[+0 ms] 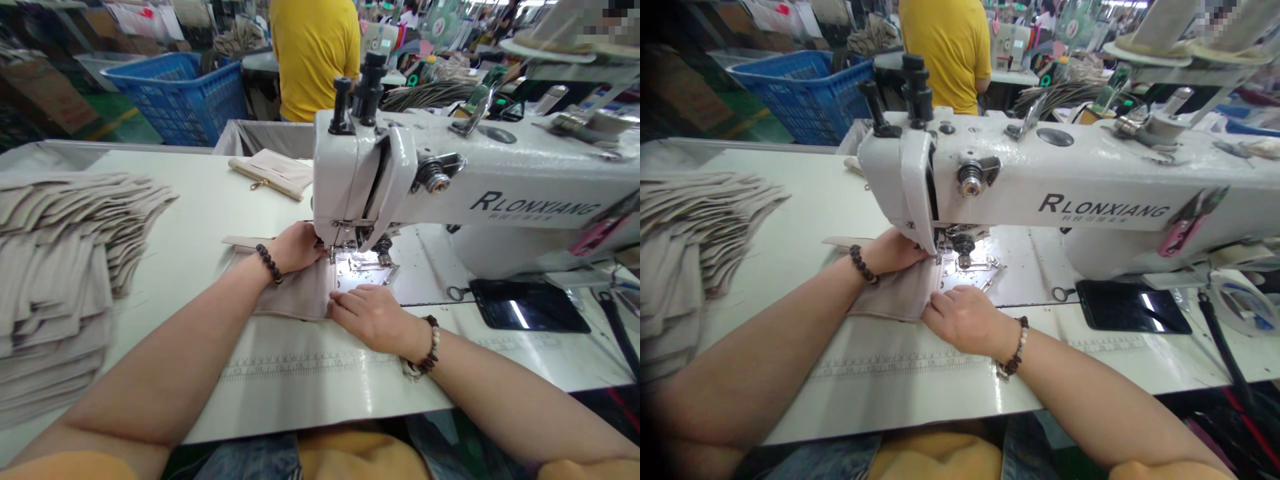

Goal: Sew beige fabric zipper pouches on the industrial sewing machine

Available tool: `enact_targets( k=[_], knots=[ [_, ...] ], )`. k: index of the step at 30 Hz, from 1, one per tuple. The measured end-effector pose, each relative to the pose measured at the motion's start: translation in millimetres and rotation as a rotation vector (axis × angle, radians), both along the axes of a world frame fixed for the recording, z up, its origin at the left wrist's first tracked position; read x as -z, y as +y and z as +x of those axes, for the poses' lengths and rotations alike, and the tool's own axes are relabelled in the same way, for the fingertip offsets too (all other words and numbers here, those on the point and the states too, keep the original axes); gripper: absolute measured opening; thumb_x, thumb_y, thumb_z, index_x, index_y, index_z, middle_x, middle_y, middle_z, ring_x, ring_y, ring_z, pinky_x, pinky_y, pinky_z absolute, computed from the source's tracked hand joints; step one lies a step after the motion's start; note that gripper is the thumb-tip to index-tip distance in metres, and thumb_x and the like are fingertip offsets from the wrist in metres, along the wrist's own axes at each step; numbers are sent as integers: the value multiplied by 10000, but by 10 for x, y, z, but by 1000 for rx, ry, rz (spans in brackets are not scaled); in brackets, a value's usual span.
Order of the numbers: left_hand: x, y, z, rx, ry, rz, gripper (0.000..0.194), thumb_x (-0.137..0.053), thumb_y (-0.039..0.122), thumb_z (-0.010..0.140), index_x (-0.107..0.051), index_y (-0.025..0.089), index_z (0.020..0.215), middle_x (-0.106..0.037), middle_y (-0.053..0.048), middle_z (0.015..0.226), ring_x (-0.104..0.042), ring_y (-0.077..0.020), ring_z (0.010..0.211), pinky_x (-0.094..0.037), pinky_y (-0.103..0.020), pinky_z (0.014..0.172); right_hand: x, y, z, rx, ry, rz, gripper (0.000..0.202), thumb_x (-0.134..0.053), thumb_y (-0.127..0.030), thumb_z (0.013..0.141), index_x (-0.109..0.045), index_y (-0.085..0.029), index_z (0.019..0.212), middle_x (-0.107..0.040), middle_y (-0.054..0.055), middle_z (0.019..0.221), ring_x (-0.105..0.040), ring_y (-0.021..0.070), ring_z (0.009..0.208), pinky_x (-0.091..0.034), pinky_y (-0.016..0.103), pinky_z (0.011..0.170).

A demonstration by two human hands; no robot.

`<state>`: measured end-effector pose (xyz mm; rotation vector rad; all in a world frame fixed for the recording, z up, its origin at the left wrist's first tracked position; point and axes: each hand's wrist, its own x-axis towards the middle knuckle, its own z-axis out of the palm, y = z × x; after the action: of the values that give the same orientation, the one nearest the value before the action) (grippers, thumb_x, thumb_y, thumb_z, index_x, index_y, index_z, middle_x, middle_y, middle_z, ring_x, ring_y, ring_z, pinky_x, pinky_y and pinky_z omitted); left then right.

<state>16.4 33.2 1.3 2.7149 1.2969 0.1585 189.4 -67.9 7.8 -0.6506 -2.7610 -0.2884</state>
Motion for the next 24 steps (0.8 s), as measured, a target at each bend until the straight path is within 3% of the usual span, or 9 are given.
enact_targets(
  k=[10,15,19,21,24],
  knots=[
    [-11,-18,19,-54,1,37,203,-447,150,815,-619,63,878,-642,-146,925,-573,-244,932,-446,-331,807,73,76,7,90,-13,-70,187,-367,-126,871,-548,-136,825,-615,59,799,-526,130,631,-327,256,527],
    [-202,-135,27,-66,-12,69,265,-371,119,852,-591,33,971,-615,-145,995,-549,-226,979,-421,-309,853,46,98,-21,142,-18,-156,186,-384,-117,865,-568,-136,839,-630,66,820,-540,134,645,-343,249,538],
    [-415,-296,-64,-62,0,51,228,-423,141,847,-619,100,957,-612,-98,1021,-567,-225,941,-441,-331,837,-153,150,188,149,51,-423,146,-514,-234,831,-573,-166,946,-610,68,957,-554,146,803,-401,256,668],
    [-468,-432,-112,-5,15,6,200,-463,174,845,-631,142,948,-617,-67,1035,-582,-220,907,-464,-341,809,-261,182,374,157,63,-545,288,-641,-301,733,-572,-191,990,-553,73,1080,-526,168,920,-404,268,744],
    [-429,-662,-127,159,26,-20,191,-539,232,821,-624,121,951,-620,-71,1041,-573,-224,925,-469,-350,821,-303,228,567,221,28,-595,181,-698,-244,669,-622,-204,828,-549,47,984,-510,163,880,-388,255,710]
  ],
)
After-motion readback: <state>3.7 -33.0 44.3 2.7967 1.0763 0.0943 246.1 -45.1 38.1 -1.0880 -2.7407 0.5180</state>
